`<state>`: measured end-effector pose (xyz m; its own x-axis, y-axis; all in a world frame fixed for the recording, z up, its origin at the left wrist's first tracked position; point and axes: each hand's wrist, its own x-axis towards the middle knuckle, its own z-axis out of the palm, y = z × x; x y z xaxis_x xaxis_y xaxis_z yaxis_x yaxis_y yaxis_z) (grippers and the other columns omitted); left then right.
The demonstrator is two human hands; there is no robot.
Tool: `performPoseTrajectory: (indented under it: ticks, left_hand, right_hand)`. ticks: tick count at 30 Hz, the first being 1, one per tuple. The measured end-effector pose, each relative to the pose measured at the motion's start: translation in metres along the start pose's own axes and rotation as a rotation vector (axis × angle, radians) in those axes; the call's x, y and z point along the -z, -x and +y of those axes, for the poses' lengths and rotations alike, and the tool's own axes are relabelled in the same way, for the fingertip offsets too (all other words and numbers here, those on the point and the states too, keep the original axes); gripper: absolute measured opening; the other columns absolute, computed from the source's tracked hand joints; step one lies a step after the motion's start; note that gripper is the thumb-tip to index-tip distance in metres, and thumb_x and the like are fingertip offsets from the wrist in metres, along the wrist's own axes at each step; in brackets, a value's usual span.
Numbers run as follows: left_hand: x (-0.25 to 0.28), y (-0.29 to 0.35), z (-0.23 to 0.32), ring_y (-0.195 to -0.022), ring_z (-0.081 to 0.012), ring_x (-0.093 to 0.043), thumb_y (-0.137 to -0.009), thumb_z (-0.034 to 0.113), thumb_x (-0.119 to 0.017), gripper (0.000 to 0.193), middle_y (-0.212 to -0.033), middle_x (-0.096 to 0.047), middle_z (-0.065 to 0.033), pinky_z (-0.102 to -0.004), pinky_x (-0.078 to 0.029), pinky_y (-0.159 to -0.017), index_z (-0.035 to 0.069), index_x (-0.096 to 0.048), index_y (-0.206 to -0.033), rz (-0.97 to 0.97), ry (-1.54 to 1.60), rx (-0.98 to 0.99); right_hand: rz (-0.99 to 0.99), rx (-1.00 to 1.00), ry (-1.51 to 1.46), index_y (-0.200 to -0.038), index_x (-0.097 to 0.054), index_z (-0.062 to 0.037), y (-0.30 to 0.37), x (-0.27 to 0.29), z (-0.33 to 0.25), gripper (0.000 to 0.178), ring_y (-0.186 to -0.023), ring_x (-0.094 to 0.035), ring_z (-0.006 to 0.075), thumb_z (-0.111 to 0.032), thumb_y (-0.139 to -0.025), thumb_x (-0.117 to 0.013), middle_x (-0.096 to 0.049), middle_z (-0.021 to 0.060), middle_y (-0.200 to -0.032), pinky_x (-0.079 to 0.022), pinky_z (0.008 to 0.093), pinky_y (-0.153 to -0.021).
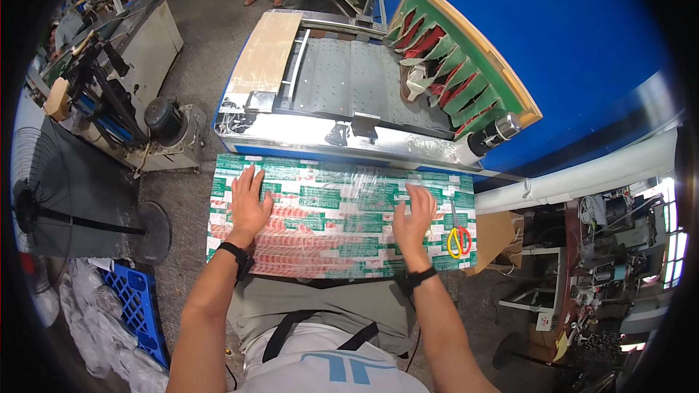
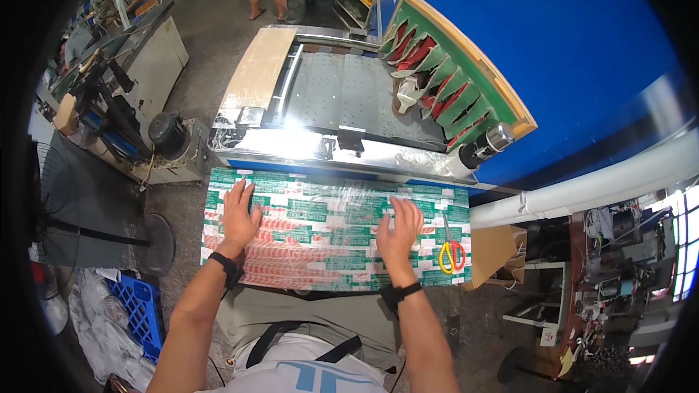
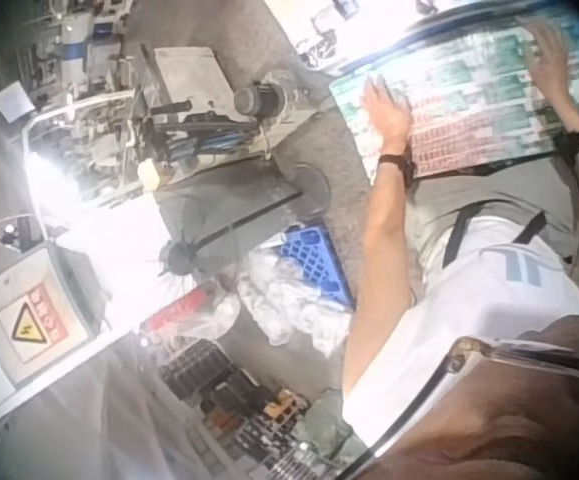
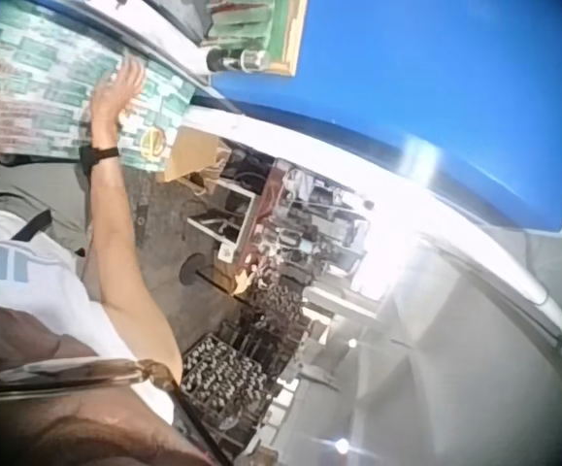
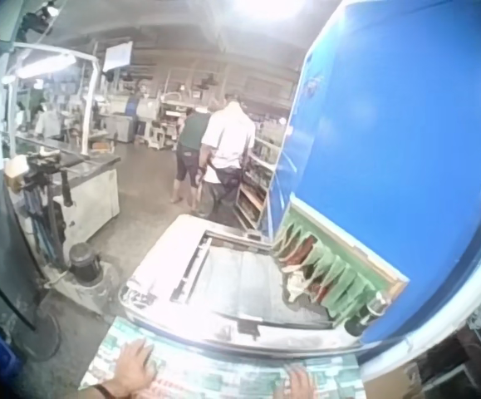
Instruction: Inserting shoelaces and assembling shoe components at a factory workstation.
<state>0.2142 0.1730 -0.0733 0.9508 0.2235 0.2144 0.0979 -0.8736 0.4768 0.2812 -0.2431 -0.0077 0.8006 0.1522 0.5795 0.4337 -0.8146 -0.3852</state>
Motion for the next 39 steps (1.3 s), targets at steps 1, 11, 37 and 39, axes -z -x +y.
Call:
performPoseTrajectory:
  ticks: [1,11,37,39]
  left_hand:
    - [0.002,0.001,-0.001,-0.16,-0.0394,-0.04,-0.102,0.023,-0.068,0.06,-0.171,-0.045,-0.0191,-0.0581,-0.024,-0.137,0.008,-0.057,-0.159,0.002,-0.009,0.0]
    - [0.004,-0.008,0.013,-0.155,-0.0451,-0.043,-0.097,0.017,-0.069,0.061,-0.168,-0.047,-0.0224,-0.0591,-0.028,-0.132,0.004,-0.058,-0.156,0.003,0.027,-0.018]
    - [0.011,-0.014,0.013,-0.155,-0.0469,-0.041,-0.094,0.015,-0.069,0.071,-0.169,-0.043,-0.023,-0.0652,-0.027,-0.131,0.007,-0.05,-0.161,-0.072,-0.039,-0.007]
    - [0.012,-0.011,0.011,-0.156,-0.0469,-0.041,-0.094,0.015,-0.069,0.071,-0.169,-0.043,-0.0231,-0.0654,-0.027,-0.131,0.007,-0.05,-0.161,-0.073,-0.043,-0.005]
  right_hand:
    - [0.004,0.036,0.009,-0.14,-0.069,-0.0042,-0.023,-0.005,-0.001,0.047,-0.136,-0.057,0.0397,-0.01,-0.094,-0.073,-0.067,0.0167,-0.136,-0.037,0.0558,-0.122]
    - [-0.209,-0.14,0.022,-0.128,-0.077,-0.0018,-0.211,-0.083,0.111,0.04,-0.123,-0.068,0.0441,-0.024,-0.095,-0.073,-0.076,0.0232,-0.127,-0.052,0.0505,-0.111]
    - [-0.303,-0.248,0.707,-0.146,-0.057,0.0002,-0.336,-0.064,0.215,0.063,-0.121,-0.074,0.045,-0.033,-0.096,-0.077,-0.067,0.0271,-0.145,-0.061,0.0537,-0.103]
    - [-0.663,-0.451,0.751,-0.136,-0.069,-0.0009,-0.341,-0.066,0.211,0.055,-0.132,-0.07,0.0439,-0.035,-0.094,-0.078,-0.074,0.0279,-0.138,-0.057,0.0539,-0.109]
